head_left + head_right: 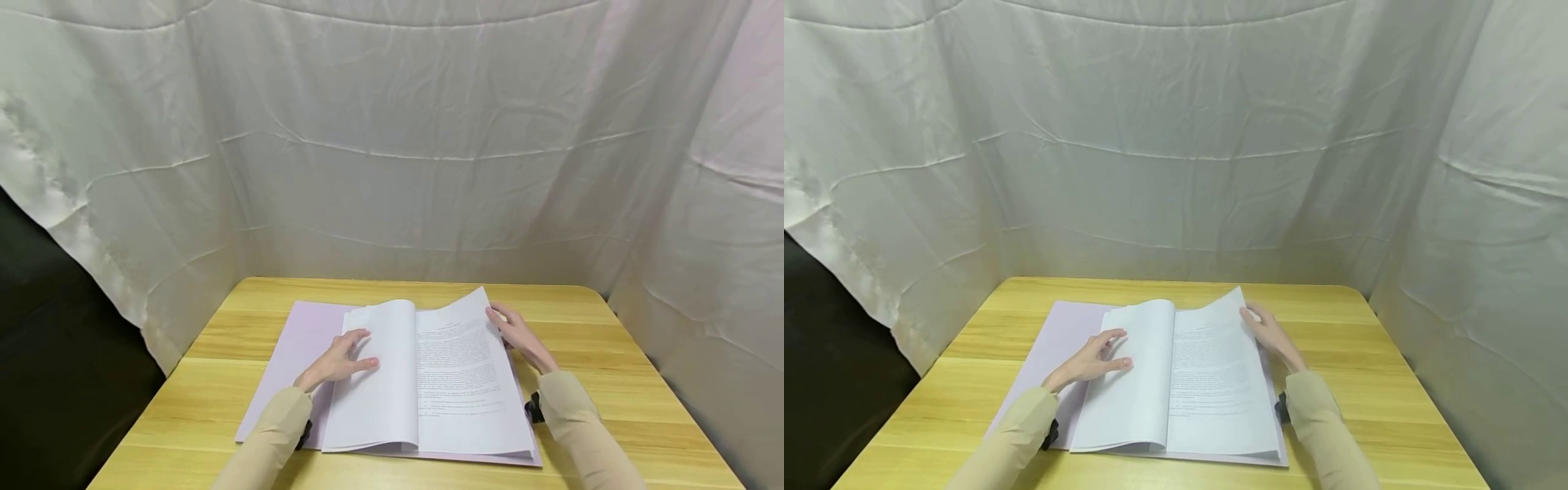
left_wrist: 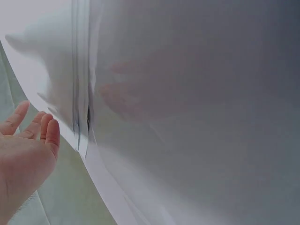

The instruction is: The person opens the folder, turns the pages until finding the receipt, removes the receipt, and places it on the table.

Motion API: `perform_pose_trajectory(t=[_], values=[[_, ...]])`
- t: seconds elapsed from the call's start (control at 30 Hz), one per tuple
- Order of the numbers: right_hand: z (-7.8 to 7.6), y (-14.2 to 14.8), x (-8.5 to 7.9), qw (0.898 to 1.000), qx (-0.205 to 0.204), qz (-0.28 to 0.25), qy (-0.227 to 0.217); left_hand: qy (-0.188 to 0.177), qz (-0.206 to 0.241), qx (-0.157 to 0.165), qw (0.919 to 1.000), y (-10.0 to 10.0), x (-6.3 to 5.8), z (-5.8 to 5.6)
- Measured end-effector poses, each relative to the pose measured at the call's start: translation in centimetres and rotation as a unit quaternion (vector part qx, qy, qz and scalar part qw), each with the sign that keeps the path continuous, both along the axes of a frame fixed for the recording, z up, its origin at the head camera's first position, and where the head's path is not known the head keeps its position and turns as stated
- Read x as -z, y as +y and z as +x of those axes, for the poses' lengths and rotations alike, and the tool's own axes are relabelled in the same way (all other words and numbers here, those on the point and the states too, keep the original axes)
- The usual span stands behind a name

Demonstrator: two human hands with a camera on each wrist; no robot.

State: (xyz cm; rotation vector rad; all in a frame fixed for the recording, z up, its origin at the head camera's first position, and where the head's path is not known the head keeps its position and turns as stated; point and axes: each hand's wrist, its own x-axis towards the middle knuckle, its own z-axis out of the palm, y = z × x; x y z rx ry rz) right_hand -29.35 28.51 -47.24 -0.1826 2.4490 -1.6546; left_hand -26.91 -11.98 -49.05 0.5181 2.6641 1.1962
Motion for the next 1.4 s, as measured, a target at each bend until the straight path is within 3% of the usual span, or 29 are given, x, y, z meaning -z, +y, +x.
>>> perform_pose_trajectory(t=[0.6,0.97,1.17,1.4], values=[[2.3,-1.6,-1.3,0.989,-0.046,-0.127,-0.053,-0.007,0.074,-0.036,0.9966,1.3,-0.7,0.4],[3.2,-3.3,-1.8,0.98,-0.086,-0.167,-0.059,-0.022,0.12,-0.025,0.9922,2.2,-1.3,0.6],[3.5,-4.2,-2.1,0.978,-0.113,-0.168,-0.044,-0.021,0.153,0.002,0.988,2.6,-1.5,0.5],[3.5,-5.0,-2.2,0.978,-0.121,-0.163,-0.037,-0.043,0.189,0.013,0.981,3.2,-1.8,0.4]])
